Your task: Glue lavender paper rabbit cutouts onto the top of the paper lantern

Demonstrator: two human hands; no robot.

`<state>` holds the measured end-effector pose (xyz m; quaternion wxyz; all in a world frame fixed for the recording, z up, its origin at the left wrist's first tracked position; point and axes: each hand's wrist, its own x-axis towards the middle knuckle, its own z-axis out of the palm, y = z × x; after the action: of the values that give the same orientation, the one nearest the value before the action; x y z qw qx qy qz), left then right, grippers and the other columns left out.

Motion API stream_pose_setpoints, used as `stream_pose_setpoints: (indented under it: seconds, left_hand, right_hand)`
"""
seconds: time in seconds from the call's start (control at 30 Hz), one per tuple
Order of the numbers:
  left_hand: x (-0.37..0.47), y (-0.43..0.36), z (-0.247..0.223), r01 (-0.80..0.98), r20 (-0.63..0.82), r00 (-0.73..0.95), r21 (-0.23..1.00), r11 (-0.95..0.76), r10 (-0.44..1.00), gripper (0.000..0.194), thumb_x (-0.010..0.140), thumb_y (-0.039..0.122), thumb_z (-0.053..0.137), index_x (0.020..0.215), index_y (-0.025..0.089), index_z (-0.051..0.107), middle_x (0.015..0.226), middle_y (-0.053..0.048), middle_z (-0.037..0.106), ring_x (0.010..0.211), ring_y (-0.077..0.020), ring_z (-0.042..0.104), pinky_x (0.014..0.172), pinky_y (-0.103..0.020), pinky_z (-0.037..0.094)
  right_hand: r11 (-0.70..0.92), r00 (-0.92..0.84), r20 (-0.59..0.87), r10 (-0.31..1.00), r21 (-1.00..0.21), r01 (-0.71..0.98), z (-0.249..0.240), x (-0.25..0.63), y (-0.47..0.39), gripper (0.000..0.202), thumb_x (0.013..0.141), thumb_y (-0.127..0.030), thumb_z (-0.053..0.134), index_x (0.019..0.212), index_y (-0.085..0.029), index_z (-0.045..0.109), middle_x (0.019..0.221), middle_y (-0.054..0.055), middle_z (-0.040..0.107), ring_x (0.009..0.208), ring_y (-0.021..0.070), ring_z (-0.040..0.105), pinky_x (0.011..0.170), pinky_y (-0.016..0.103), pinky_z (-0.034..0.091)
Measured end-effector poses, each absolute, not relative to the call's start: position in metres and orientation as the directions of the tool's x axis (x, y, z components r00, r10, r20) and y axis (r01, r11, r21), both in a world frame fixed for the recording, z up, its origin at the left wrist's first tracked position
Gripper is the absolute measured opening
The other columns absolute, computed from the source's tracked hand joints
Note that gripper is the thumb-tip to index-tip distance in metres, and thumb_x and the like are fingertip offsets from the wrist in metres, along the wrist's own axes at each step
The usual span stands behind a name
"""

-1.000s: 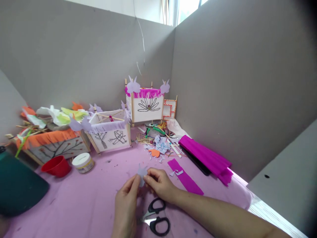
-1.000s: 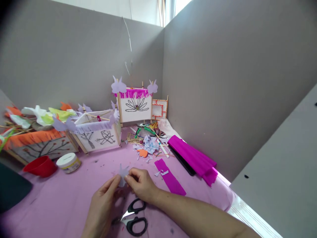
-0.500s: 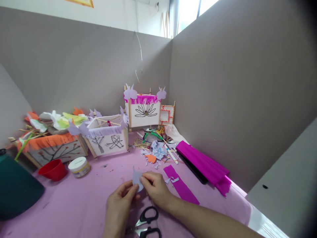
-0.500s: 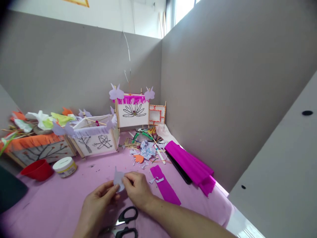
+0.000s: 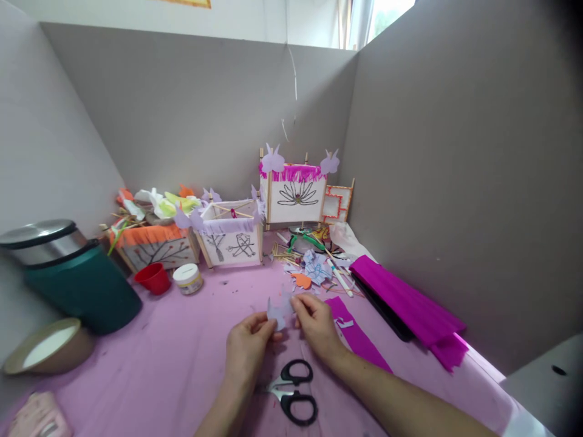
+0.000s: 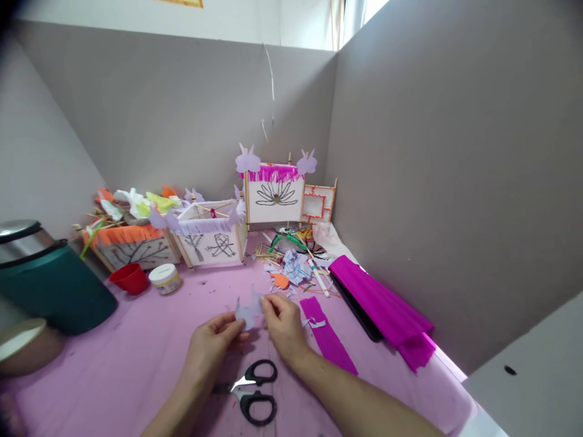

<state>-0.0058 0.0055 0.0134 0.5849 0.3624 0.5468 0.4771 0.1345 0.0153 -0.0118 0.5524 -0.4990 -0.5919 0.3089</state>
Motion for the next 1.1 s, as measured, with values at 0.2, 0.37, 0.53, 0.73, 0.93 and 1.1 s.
stream_pose_setpoints:
  seconds: [0.2, 0.37, 0.53, 0.73, 0.93, 1.1]
  left_hand:
    - [-0.010, 0.006, 0.012, -0.157, -0.243, -0.016, 0.959, 0.237, 0.970, 0.032, 0.062, 0.031, 0.077, 0.084, 0.009, 0.073, 0.065, -0.006, 0.070, 0.053, -0.0148, 0.064, 0.051, -0.024, 0.052]
    - [-0.006, 0.004, 0.012, -0.153, -0.255, 0.043, 0.954, 0.258, 0.966, 0.039, 0.058, 0.034, 0.080, 0.086, 0.009, 0.073, 0.063, -0.006, 0.070, 0.053, -0.0140, 0.064, 0.050, -0.021, 0.049]
    - [-0.007, 0.004, 0.010, -0.141, -0.194, 0.089, 0.969, 0.205, 0.977, 0.038, 0.064, 0.040, 0.075, 0.086, 0.009, 0.071, 0.065, -0.006, 0.070, 0.052, -0.0136, 0.063, 0.049, -0.021, 0.047]
    - [-0.015, 0.007, 0.005, -0.056, -0.113, 0.040, 0.992, 0.115, 0.993, 0.029, 0.071, 0.040, 0.065, 0.085, 0.015, 0.065, 0.058, -0.002, 0.067, 0.053, -0.0177, 0.064, 0.054, -0.026, 0.050]
    - [-0.015, 0.004, 0.001, 0.076, -0.063, 0.033, 0.995, 0.060, 0.997, 0.029, 0.077, 0.040, 0.058, 0.094, 0.017, 0.060, 0.070, -0.004, 0.070, 0.056, -0.0183, 0.064, 0.055, -0.029, 0.051]
    - [-0.014, -0.002, 0.006, 0.139, -0.056, 0.020, 0.989, 0.053, 0.998, 0.036, 0.079, 0.043, 0.054, 0.103, 0.017, 0.058, 0.086, -0.009, 0.072, 0.060, -0.0187, 0.065, 0.057, -0.030, 0.050]
  right_hand:
    - [0.308, 0.043, 0.325, 0.945, -0.925, 0.221, -0.015, 0.128, 0.013, 0.023, 0.087, -0.036, 0.056, 0.074, -0.017, 0.059, 0.063, -0.002, 0.053, 0.058, 0.0128, 0.047, 0.054, 0.023, 0.036]
    - [0.265, 0.021, 0.285, 0.958, -0.913, 0.311, -0.017, 0.127, 0.012, 0.019, 0.086, -0.034, 0.056, 0.076, -0.018, 0.055, 0.064, -0.002, 0.054, 0.057, 0.0132, 0.050, 0.054, 0.023, 0.035]
    - [0.275, -0.019, 0.289, 0.957, -0.885, 0.375, -0.014, 0.128, 0.011, 0.016, 0.085, -0.033, 0.057, 0.080, -0.018, 0.055, 0.065, -0.002, 0.055, 0.057, 0.0133, 0.049, 0.054, 0.024, 0.036]
    - [0.355, -0.048, 0.356, 0.933, -0.891, 0.285, -0.013, 0.125, 0.010, 0.012, 0.084, -0.028, 0.056, 0.078, -0.017, 0.058, 0.072, 0.000, 0.057, 0.065, 0.0137, 0.051, 0.060, 0.024, 0.039]
    - [0.224, -0.003, 0.230, 0.973, -0.945, 0.239, 0.002, 0.132, 0.016, 0.015, 0.081, -0.029, 0.056, 0.072, -0.017, 0.056, 0.060, -0.004, 0.053, 0.055, 0.0114, 0.051, 0.053, 0.021, 0.040]
    - [-0.018, 0.261, 0.076, 0.962, -0.941, 0.338, 0.032, 0.196, 0.074, 0.016, 0.088, -0.028, 0.054, 0.078, -0.015, 0.058, 0.047, -0.006, 0.051, 0.042, 0.0108, 0.051, 0.046, 0.021, 0.040]
